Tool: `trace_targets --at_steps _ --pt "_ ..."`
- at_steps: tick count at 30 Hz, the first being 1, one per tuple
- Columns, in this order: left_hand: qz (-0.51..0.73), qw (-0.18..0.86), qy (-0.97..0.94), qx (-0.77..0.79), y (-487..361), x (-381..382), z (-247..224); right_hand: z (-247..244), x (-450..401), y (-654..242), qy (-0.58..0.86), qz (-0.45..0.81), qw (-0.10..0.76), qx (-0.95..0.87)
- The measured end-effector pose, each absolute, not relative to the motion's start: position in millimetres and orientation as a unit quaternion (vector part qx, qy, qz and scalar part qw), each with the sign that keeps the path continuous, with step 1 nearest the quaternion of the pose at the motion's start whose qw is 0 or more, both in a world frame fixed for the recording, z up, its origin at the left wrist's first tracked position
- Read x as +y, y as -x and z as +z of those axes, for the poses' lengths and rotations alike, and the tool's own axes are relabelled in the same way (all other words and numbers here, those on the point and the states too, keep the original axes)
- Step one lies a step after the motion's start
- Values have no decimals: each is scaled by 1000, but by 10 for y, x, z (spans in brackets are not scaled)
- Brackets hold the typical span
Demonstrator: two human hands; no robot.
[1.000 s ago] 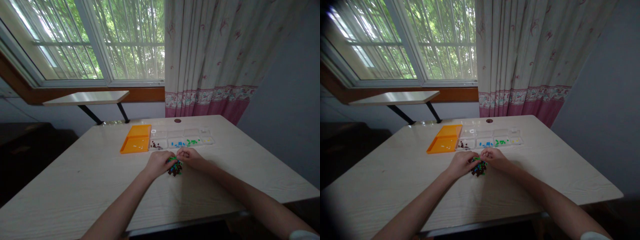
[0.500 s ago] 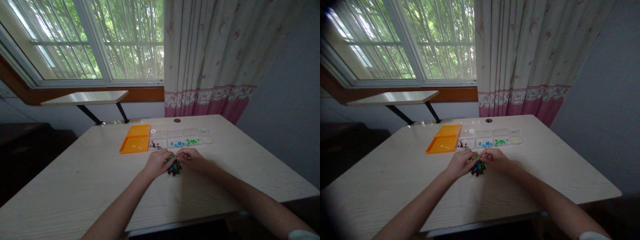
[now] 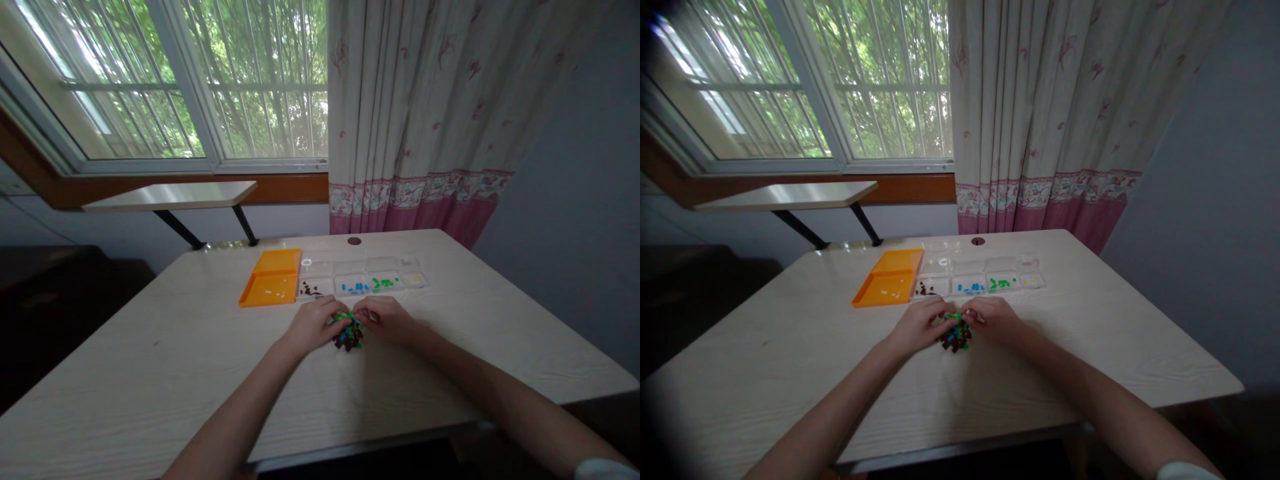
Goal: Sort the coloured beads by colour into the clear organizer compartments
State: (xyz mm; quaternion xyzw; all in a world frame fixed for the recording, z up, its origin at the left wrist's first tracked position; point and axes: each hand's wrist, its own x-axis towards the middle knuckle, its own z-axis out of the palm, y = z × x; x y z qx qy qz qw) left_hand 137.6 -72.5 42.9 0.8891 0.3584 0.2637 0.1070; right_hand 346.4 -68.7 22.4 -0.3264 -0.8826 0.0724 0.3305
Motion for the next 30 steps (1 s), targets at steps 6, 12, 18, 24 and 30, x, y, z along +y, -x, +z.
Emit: trace_targets --at_steps 6,12,18,24,30 --pt "205 143 -900 356 -1237 -669 504 315 -625 -3597 386 17 381 -840" --pt "128 169 -919 331 -1264 -701 521 393 -574 -3758 426 -20 452 -784" --pt "118 166 -918 341 -1281 -705 495 409 -587 -3753 405 -63 465 -785" --pt "150 199 -912 327 -1294 -706 491 420 -553 -3815 438 -61 446 -778" --pt "244 292 -861 338 -1343 -719 475 345 -383 -3973 510 -36 391 -765"
